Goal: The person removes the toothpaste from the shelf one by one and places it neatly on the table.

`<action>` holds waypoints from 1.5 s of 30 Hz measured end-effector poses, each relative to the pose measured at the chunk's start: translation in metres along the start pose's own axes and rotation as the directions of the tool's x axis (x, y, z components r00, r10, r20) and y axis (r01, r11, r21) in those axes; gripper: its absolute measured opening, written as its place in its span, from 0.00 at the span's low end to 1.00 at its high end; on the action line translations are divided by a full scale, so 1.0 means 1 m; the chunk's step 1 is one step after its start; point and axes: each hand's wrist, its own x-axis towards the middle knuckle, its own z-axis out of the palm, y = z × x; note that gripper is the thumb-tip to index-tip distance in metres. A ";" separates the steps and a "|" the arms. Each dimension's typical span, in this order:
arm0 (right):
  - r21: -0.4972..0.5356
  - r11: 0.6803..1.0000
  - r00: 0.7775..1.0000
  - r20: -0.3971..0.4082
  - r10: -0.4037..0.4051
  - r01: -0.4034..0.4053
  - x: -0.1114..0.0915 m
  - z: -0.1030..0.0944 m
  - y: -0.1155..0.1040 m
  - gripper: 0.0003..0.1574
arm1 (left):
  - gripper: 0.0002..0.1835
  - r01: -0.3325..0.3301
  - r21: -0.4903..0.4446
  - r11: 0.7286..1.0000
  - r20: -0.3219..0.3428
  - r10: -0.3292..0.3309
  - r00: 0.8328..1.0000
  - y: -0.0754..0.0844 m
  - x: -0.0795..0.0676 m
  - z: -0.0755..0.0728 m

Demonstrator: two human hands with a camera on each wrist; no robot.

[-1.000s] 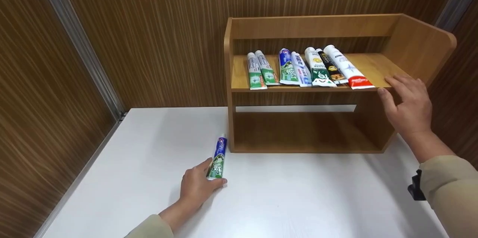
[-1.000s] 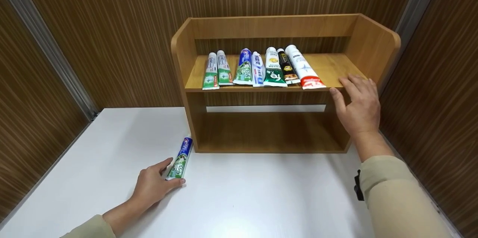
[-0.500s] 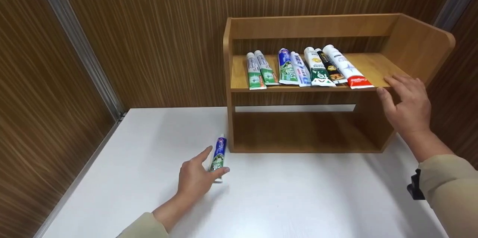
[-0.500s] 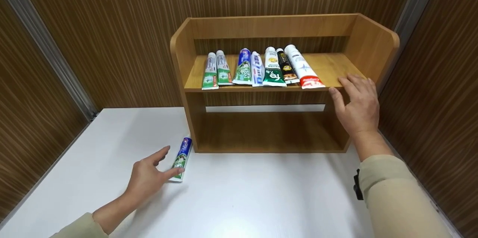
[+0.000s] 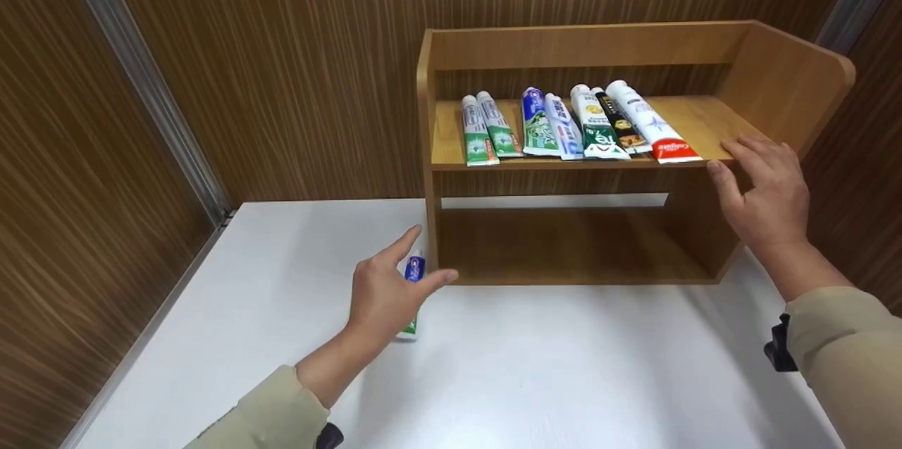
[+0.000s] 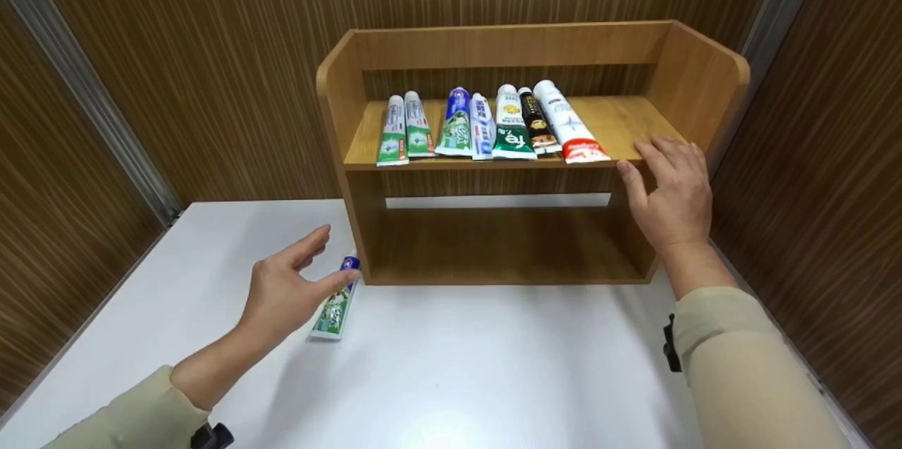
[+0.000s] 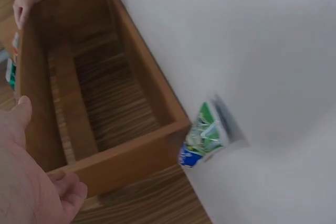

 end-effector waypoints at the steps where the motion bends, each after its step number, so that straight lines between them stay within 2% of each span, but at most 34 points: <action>1: 0.000 1.000 1.000 -0.004 -0.005 0.005 0.000 0.000 0.000 0.28 | 0.44 -0.013 -0.007 1.000 -0.005 0.013 1.000 0.004 0.002 0.000; 7: 0.003 1.000 1.000 -0.016 -0.016 0.016 0.001 0.001 0.000 0.28 | 0.43 -0.085 -0.052 0.995 -0.034 0.083 0.996 0.027 0.017 0.000; 11: 0.007 1.000 1.000 -0.008 -0.004 0.004 0.002 0.000 -0.001 0.28 | 0.43 -0.108 -0.057 0.992 -0.056 0.105 0.993 0.043 0.030 0.002; 18: 0.019 0.999 0.998 -0.046 -0.033 0.034 0.000 0.001 0.000 0.27 | 0.42 -0.103 -0.090 0.991 -0.097 0.094 0.991 0.069 0.053 0.010; 25: 0.014 0.999 0.998 -0.051 -0.037 0.038 0.001 0.002 0.001 0.27 | 0.41 -0.100 -0.180 0.979 -0.130 0.077 0.989 0.085 0.071 0.021; 34: 0.005 0.999 0.999 -0.041 -0.035 0.036 0.000 0.003 0.003 0.27 | 0.44 -0.093 -0.195 0.976 -0.173 0.059 0.983 0.091 0.091 0.037; 40: 0.004 0.999 0.999 -0.041 -0.037 0.037 0.000 0.003 0.003 0.27 | 0.45 -0.068 -0.185 0.980 -0.152 0.040 0.988 0.088 0.099 0.047; 45: 0.014 0.999 0.997 -0.060 -0.052 0.053 0.001 0.003 0.003 0.27 | 0.45 -0.073 -0.177 0.982 -0.142 0.048 0.989 0.087 0.104 0.051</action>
